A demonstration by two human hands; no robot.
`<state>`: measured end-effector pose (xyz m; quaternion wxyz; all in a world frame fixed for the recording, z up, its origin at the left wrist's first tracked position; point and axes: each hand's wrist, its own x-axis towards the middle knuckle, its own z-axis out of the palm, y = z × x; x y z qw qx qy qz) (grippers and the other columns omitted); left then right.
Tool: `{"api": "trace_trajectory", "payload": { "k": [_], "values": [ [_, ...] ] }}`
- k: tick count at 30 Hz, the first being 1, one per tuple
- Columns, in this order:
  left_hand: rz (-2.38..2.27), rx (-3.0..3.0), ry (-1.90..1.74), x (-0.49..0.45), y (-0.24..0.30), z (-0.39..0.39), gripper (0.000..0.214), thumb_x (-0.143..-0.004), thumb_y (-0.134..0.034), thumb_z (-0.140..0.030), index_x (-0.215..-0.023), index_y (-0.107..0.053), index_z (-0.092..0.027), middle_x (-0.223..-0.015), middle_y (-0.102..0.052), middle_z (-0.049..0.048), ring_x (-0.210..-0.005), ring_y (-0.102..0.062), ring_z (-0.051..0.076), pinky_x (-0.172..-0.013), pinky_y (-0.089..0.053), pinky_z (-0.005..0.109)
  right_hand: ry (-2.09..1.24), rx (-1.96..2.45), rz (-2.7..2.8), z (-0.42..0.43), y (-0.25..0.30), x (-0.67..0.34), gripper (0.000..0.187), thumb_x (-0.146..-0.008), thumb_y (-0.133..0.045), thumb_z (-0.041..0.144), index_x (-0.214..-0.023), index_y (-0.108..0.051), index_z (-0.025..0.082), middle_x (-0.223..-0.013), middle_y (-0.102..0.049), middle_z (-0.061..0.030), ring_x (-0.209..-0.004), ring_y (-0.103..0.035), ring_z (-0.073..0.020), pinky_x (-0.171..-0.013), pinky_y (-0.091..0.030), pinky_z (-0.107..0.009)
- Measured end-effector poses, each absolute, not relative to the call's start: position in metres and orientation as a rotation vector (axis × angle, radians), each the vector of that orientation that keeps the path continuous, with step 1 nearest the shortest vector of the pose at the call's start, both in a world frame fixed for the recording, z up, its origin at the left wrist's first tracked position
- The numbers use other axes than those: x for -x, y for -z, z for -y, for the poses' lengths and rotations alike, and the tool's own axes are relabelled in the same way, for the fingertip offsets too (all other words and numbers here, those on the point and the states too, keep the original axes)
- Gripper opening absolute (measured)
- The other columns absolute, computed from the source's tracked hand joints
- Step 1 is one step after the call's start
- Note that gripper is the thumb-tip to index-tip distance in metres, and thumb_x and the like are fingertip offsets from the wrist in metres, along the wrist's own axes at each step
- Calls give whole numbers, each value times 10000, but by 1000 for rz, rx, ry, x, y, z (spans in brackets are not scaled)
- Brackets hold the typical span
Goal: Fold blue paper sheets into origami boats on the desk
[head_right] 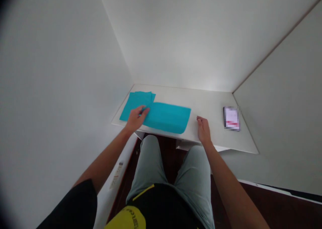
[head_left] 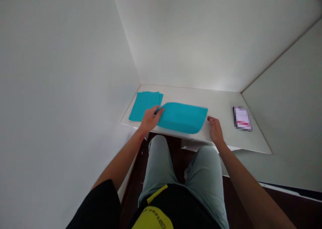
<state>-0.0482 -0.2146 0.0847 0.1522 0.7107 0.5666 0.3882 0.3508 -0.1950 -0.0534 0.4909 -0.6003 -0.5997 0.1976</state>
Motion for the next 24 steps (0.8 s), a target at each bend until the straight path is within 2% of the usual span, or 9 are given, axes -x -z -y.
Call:
{"api": "trace_trajectory", "payload": {
  "k": [2,6,9,16,20,22,24],
  "values": [
    [-1771,-1962,-1234,80,-116,184,428,-1102,-515,-529,-971,-733,-184,-756,-689,-1,-703,-614,169,-660,-471,273,-437,1485,1587,195,56,-348,636,-1068,-372,726,-1236,-706,211,-1245,-727,-175,-1210,-671,-336,-1130,-508,-576],
    [-1966,-1955,-1202,138,-138,124,393,-1104,-498,-482,-1002,-728,-179,-899,-742,56,-841,-658,213,-766,-485,304,-310,1519,1776,196,58,-343,598,-1090,-359,679,-1257,-690,209,-1210,-706,-185,-1142,-674,-345,-1066,-539,-570],
    [-2113,-1974,-943,164,-124,93,394,-1107,-481,-465,-1059,-746,-178,-1009,-778,109,-967,-699,264,-873,-505,343,-256,1522,1829,197,58,-342,592,-1099,-352,656,-1274,-673,190,-1206,-691,-201,-1144,-667,-360,-1055,-546,-582],
    [-2278,-1911,-525,181,-84,60,471,-1123,-433,-510,-1342,-702,-190,-1271,-772,176,-1195,-705,333,-1009,-526,407,-272,1502,1866,200,54,-342,551,-1097,-389,649,-1279,-654,202,-1231,-675,-195,-1189,-661,-355,-1102,-538,-585],
    [-2381,-1985,-534,164,-72,52,575,-1108,-475,-440,-1592,-501,-131,-1551,-605,223,-1416,-583,344,-1161,-471,437,-285,1511,1866,202,53,-343,538,-1090,-415,652,-1295,-643,210,-1242,-672,-189,-1195,-658,-355,-1100,-541,-585],
    [-2411,-2056,-576,146,-62,55,641,-1102,-477,-434,-1648,-415,-104,-1667,-480,235,-1546,-453,348,-1253,-389,452,-295,1510,1870,203,53,-344,529,-1087,-427,646,-1304,-640,213,-1247,-671,-187,-1200,-655,-356,-1102,-540,-587],
    [-2319,-2137,-518,124,-47,64,679,-1105,-448,-493,-1660,-403,-104,-1726,-409,222,-1619,-352,348,-1319,-300,470,-310,1513,1875,204,51,-344,523,-1084,-437,642,-1317,-638,220,-1258,-669,-188,-1212,-649,-362,-1108,-535,-598]
  ]
}}
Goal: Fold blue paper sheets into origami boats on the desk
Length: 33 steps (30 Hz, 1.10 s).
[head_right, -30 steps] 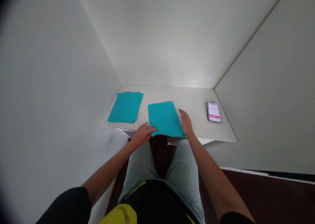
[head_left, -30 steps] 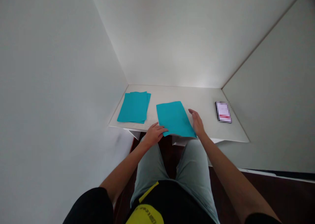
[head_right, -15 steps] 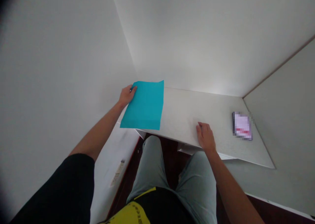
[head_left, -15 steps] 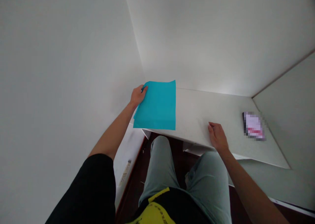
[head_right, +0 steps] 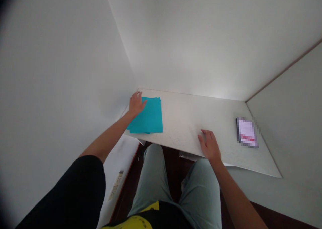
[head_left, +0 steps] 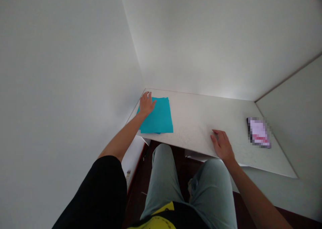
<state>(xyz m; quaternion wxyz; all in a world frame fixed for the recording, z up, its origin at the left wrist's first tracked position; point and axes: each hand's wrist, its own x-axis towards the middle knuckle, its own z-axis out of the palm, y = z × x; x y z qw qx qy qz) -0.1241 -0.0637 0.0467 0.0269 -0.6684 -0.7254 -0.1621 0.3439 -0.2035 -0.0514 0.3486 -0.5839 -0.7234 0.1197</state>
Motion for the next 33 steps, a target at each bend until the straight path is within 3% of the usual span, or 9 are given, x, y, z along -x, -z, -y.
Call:
{"api": "trace_trajectory", "payload": {
  "k": [4,11,15,17,19,21,23,26,33],
  "values": [
    [2290,2293,335,84,-6,95,856,-1074,-348,-689,-1709,-361,-115,-1797,-309,192,-1705,-149,388,-1374,-150,550,-331,1526,1873,206,48,-344,513,-1078,-446,638,-1339,-640,241,-1274,-664,-188,-1226,-641,-376,-1115,-525,-621],
    [2339,2323,261,74,22,119,950,-1031,-356,-760,-1763,-255,-163,-1842,-158,165,-1720,-56,390,-1378,-40,612,-327,1532,1898,206,46,-343,538,-1068,-450,649,-1344,-656,236,-1272,-670,-195,-1231,-629,-388,-1125,-502,-635],
    [2481,2327,29,75,2,106,978,-974,-411,-838,-1773,-225,-307,-1857,-51,128,-1699,22,488,-1275,-72,828,-324,1542,1891,203,49,-342,566,-1059,-448,668,-1325,-670,219,-1276,-676,-199,-1231,-624,-388,-1133,-490,-631],
    [2555,2329,-30,73,-10,103,1015,-949,-416,-878,-1773,-214,-322,-1852,-27,149,-1687,12,525,-1225,-118,884,-318,1542,1892,203,49,-341,586,-1060,-432,683,-1301,-674,208,-1270,-677,-204,-1223,-627,-385,-1133,-492,-621],
    [2533,2338,45,70,-17,111,1048,-966,-374,-878,-1780,-190,-244,-1843,-41,193,-1696,-15,498,-1256,-133,846,-303,1541,1888,203,48,-339,592,-1065,-414,691,-1283,-673,206,-1260,-679,-204,-1212,-630,-379,-1131,-496,-614],
    [2386,2372,192,68,-16,131,1058,-1004,-355,-836,-1773,-178,-132,-1836,-77,217,-1713,-33,423,-1337,-115,723,-289,1536,1884,203,47,-338,576,-1072,-406,685,-1282,-668,217,-1249,-680,-195,-1199,-634,-371,-1126,-501,-607],
    [2176,2468,279,69,-9,162,1051,-1005,-443,-797,-1755,-232,-91,-1833,-126,207,-1720,-60,370,-1386,-115,590,-282,1532,1893,204,47,-337,560,-1079,-404,672,-1294,-662,225,-1247,-679,-188,-1195,-631,-367,-1123,-504,-600],
    [1974,2564,347,77,6,209,934,-1016,-528,-715,-1724,-349,-134,-1810,-268,169,-1711,-155,351,-1396,-142,542,-277,1533,1913,204,47,-337,563,-1079,-399,667,-1303,-664,223,-1251,-677,-189,-1198,-621,-372,-1119,-506,-600],
    [2000,2548,441,95,17,246,739,-995,-659,-595,-1624,-544,-225,-1660,-551,152,-1550,-511,352,-1289,-388,522,-290,1532,1908,203,48,-339,563,-1071,-412,668,-1305,-679,231,-1264,-683,-188,-1217,-618,-377,-1133,-501,-606]
  ]
}}
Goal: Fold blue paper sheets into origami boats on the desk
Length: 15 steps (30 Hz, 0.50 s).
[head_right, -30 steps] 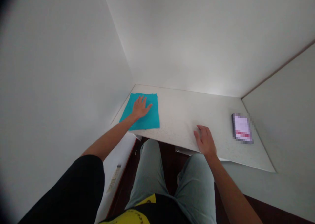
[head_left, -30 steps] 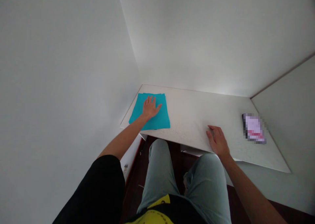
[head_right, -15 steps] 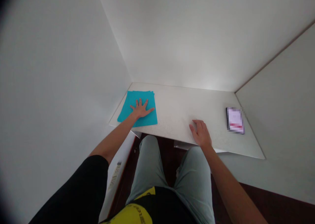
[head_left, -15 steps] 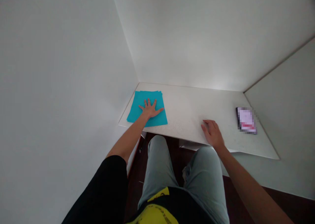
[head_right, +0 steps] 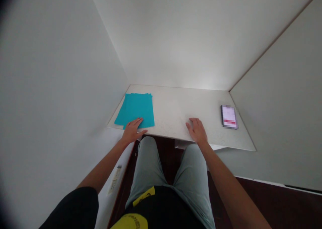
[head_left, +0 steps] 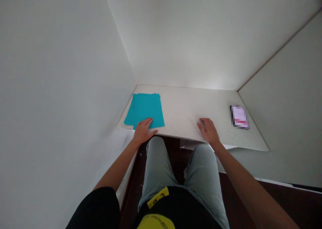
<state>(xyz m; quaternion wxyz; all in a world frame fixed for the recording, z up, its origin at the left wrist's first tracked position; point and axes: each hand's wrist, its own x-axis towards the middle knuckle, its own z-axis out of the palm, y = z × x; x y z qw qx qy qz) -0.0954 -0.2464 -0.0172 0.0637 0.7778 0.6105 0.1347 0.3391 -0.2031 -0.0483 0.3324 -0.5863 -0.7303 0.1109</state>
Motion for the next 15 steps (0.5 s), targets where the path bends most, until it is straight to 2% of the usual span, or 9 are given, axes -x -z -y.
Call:
{"api": "trace_trajectory", "payload": {
  "k": [6,10,13,15],
  "values": [
    [-1763,-2399,-335,107,3,252,547,-992,-687,-537,-1473,-707,-276,-1469,-723,127,-1363,-673,349,-1146,-514,504,-307,1553,1902,203,44,-337,572,-1075,-405,670,-1288,-681,216,-1267,-684,-188,-1213,-627,-372,-1143,-503,-588],
    [-1705,-2383,-302,117,-5,248,386,-1057,-570,-469,-1323,-797,-303,-1306,-810,88,-1214,-752,327,-1057,-563,485,-317,1542,1909,203,43,-336,559,-1077,-405,665,-1293,-683,231,-1268,-685,-180,-1212,-624,-371,-1145,-501,-596],
    [-1815,-2296,-395,117,-16,240,392,-1088,-487,-448,-1203,-830,-297,-1245,-830,71,-1125,-779,308,-1005,-592,448,-321,1539,1906,202,44,-337,565,-1076,-402,670,-1300,-688,237,-1267,-688,-178,-1219,-619,-374,-1149,-496,-599],
    [-1945,-2222,-528,109,-27,235,402,-1096,-470,-438,-1202,-820,-271,-1263,-824,84,-1133,-776,305,-993,-599,429,-329,1538,1903,203,45,-337,577,-1073,-405,673,-1303,-688,226,-1272,-688,-184,-1229,-618,-380,-1157,-489,-607]
  ]
}}
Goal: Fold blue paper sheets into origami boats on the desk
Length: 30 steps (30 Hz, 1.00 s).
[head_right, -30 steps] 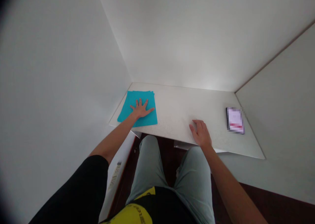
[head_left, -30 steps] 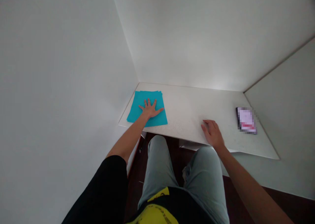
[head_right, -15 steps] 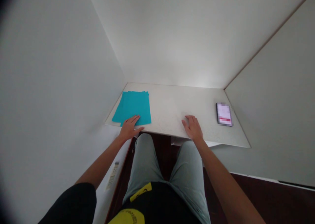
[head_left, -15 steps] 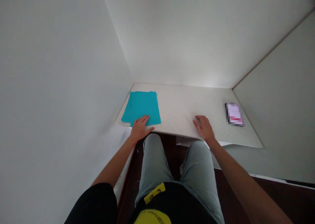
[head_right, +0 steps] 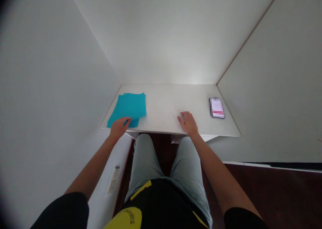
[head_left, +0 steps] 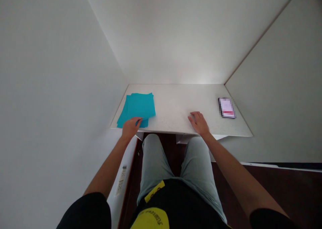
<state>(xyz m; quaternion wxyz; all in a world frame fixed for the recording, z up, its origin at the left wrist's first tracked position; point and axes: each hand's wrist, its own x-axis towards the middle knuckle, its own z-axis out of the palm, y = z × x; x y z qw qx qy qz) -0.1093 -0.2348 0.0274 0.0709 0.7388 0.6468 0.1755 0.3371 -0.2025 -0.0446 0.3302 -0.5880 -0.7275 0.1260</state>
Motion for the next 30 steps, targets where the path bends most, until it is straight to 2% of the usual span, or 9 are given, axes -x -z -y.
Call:
{"api": "trace_trajectory", "payload": {
  "k": [4,7,10,13,17,21,26,28,30],
  "values": [
    [-1871,-2300,-698,63,-52,232,363,-1118,-483,-403,-1263,-783,-259,-1329,-800,85,-1174,-762,283,-1015,-588,411,-360,1525,1853,202,46,-338,537,-1073,-430,623,-1340,-666,221,-1291,-691,-187,-1248,-629,-375,-1165,-488,-612],
    [-1624,-2445,-604,8,-56,241,288,-1117,-527,-354,-1217,-784,-272,-1345,-795,70,-1171,-762,264,-1004,-580,398,-388,1475,1848,202,45,-340,506,-1051,-485,526,-1421,-625,211,-1338,-687,-183,-1278,-633,-360,-1168,-493,-596],
    [-1441,-2482,-456,-44,-44,256,233,-1104,-568,-299,-1184,-782,-257,-1312,-803,76,-1150,-769,257,-979,-579,387,-405,1407,1892,205,41,-342,587,-997,-536,428,-1529,-557,181,-1437,-659,-192,-1339,-614,-364,-1194,-474,-599],
    [-1355,-2507,-354,-79,-29,271,238,-1107,-557,-280,-1170,-783,-241,-1231,-820,88,-1090,-782,257,-948,-581,388,-425,1361,1965,217,35,-350,636,-993,-522,379,-1606,-503,214,-1570,-604,-163,-1447,-556,-362,-1248,-421,-608],
    [-1228,-2560,-342,-97,-23,288,242,-1113,-552,-302,-1167,-783,-256,-1202,-827,79,-1078,-784,241,-953,-573,378,-487,1333,2102,242,26,-368,664,-1011,-551,469,-1644,-494,274,-1693,-512,-106,-1522,-508,-353,-1271,-404,-582],
    [-1017,-2639,-366,-102,-27,298,215,-1105,-576,-298,-1169,-781,-279,-1259,-820,58,-1108,-782,239,-966,-565,386,-509,1287,2219,260,23,-385,749,-963,-643,608,-1633,-535,289,-1729,-469,-99,-1523,-516,-371,-1256,-416,-550],
    [-932,-2668,-413,-98,-35,302,191,-1096,-595,-315,-1173,-766,-282,-1201,-828,46,-1102,-779,221,-1086,-543,427,-492,1215,2379,264,29,-391,556,-988,-630,573,-1472,-699,307,-1616,-613,-89,-1482,-577,-364,-1231,-424,-574],
    [-994,-2649,-542,-89,-39,303,269,-1078,-631,-389,-1306,-713,-273,-1307,-797,63,-1242,-737,244,-1208,-476,471,-481,1221,2398,264,34,-391,508,-991,-626,545,-1426,-727,304,-1554,-670,-96,-1435,-624,-361,-1212,-438,-578],
    [-1121,-2600,-737,-76,-40,307,549,-1031,-686,-500,-1505,-580,-243,-1467,-713,115,-1416,-637,286,-1284,-407,504,-461,1234,2378,264,37,-390,512,-980,-629,552,-1411,-734,297,-1537,-683,-104,-1411,-646,-364,-1203,-447,-569]
  ]
}}
